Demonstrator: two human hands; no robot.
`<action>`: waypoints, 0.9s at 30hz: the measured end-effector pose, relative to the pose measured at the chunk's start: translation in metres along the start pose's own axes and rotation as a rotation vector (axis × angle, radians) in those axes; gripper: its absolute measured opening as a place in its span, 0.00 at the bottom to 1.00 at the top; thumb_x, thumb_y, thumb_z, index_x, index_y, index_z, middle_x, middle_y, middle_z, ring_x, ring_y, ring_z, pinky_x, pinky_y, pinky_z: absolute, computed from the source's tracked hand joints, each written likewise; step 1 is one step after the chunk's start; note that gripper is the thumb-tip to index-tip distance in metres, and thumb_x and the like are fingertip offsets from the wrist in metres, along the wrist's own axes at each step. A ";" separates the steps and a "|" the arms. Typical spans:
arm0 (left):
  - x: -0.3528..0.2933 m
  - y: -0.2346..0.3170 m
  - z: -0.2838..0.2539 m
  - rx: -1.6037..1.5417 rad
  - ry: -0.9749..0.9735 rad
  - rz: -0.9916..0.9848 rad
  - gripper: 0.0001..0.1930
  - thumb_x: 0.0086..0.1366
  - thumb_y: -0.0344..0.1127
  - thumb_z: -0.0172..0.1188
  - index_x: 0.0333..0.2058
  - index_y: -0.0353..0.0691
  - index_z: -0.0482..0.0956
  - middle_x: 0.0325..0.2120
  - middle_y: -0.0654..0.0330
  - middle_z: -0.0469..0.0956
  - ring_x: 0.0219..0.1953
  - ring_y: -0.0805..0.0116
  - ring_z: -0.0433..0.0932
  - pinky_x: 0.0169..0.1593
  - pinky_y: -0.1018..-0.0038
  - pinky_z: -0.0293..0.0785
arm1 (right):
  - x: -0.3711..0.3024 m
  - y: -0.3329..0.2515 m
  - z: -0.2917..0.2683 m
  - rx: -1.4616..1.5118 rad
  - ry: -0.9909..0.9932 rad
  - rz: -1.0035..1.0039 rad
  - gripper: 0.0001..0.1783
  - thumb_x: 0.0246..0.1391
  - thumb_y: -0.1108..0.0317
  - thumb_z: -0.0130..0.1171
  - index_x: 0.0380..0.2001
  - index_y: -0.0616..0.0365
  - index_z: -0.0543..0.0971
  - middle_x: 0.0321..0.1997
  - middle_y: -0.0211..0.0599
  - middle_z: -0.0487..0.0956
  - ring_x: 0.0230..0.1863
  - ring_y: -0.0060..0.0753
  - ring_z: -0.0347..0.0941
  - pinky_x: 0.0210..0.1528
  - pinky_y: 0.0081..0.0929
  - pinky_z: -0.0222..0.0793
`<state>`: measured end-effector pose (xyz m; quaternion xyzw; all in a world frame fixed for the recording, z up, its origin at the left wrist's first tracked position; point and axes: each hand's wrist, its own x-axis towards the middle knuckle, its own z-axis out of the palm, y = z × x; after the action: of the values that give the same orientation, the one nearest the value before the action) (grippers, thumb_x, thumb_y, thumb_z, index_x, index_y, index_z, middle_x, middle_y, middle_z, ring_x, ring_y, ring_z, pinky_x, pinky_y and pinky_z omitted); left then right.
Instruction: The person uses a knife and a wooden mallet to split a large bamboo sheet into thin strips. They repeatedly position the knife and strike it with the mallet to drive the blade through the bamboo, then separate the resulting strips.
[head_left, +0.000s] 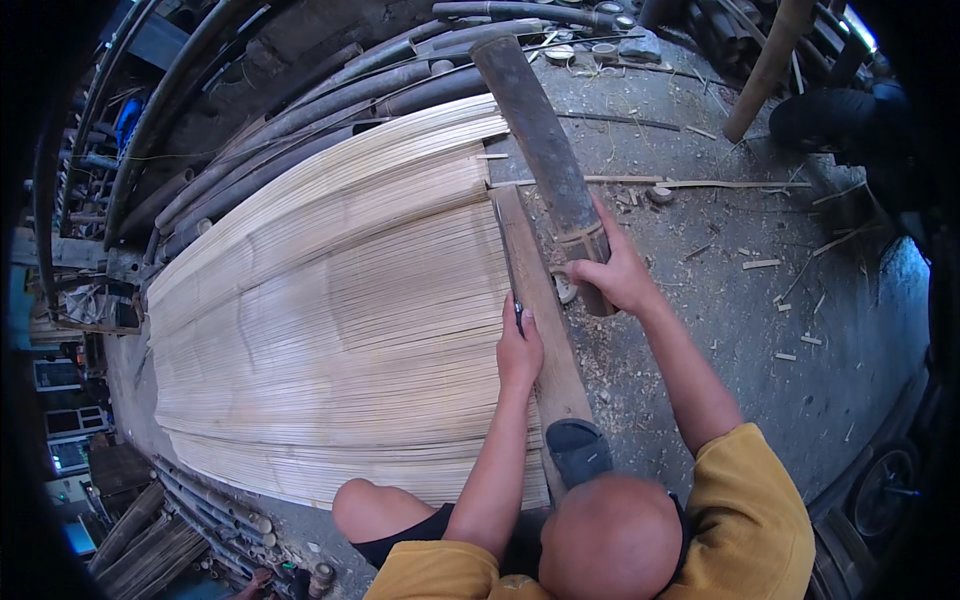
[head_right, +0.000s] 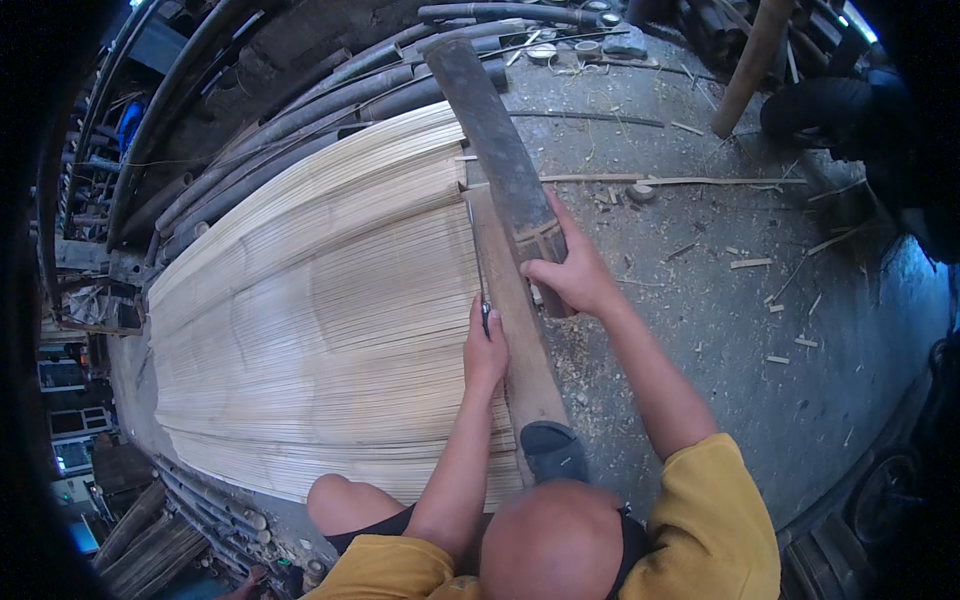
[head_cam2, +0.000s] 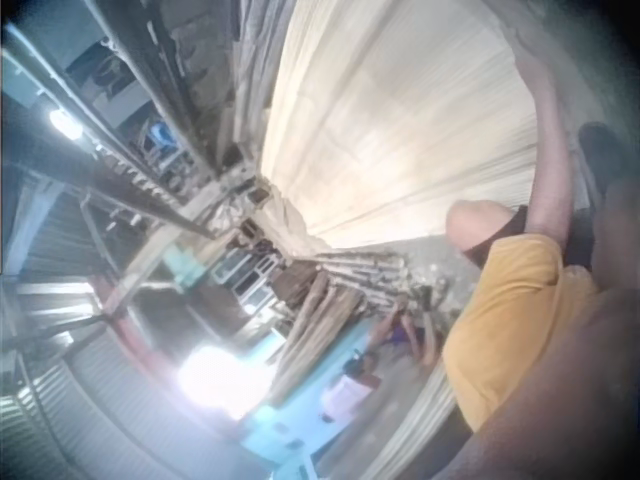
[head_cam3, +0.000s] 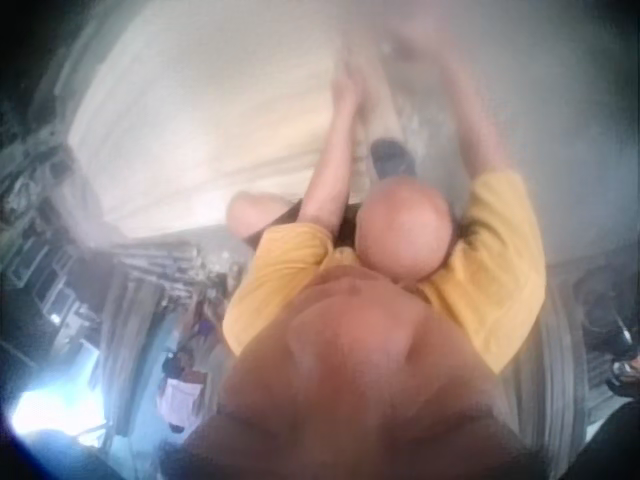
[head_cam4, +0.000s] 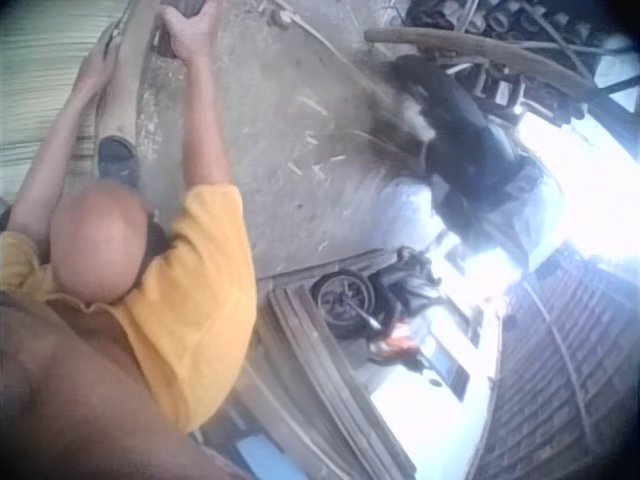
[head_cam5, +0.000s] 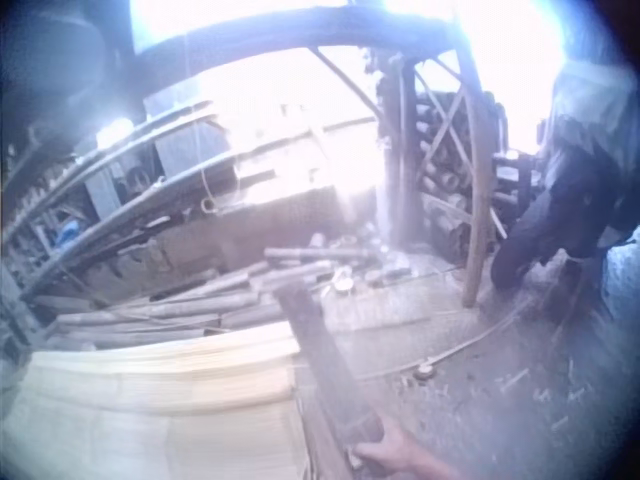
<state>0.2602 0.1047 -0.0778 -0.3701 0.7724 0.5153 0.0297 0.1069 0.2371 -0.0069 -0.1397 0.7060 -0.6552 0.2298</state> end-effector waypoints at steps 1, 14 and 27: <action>-0.002 -0.004 -0.001 0.027 0.025 0.030 0.29 0.77 0.49 0.46 0.73 0.50 0.56 0.53 0.38 0.78 0.54 0.37 0.79 0.56 0.56 0.75 | -0.002 0.002 -0.004 -0.036 0.006 -0.005 0.59 0.42 0.68 0.69 0.77 0.53 0.53 0.70 0.54 0.69 0.68 0.43 0.69 0.70 0.34 0.61; -0.023 -0.023 0.016 0.069 0.046 -0.009 0.29 0.77 0.48 0.45 0.74 0.56 0.53 0.48 0.40 0.82 0.47 0.35 0.81 0.51 0.51 0.76 | 0.025 -0.201 -0.107 -0.214 0.489 -0.834 0.43 0.48 0.59 0.71 0.68 0.51 0.66 0.61 0.46 0.76 0.61 0.43 0.74 0.65 0.40 0.69; -0.027 -0.026 0.014 0.025 0.061 -0.001 0.29 0.76 0.47 0.47 0.72 0.49 0.59 0.59 0.38 0.75 0.59 0.39 0.76 0.60 0.58 0.72 | 0.003 0.029 0.001 -0.676 -0.252 0.113 0.55 0.47 0.48 0.68 0.76 0.41 0.56 0.71 0.53 0.70 0.68 0.55 0.70 0.70 0.42 0.64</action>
<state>0.2905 0.1259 -0.0929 -0.3859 0.7791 0.4940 0.0111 0.1082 0.2375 -0.0359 -0.2482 0.8553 -0.3487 0.2919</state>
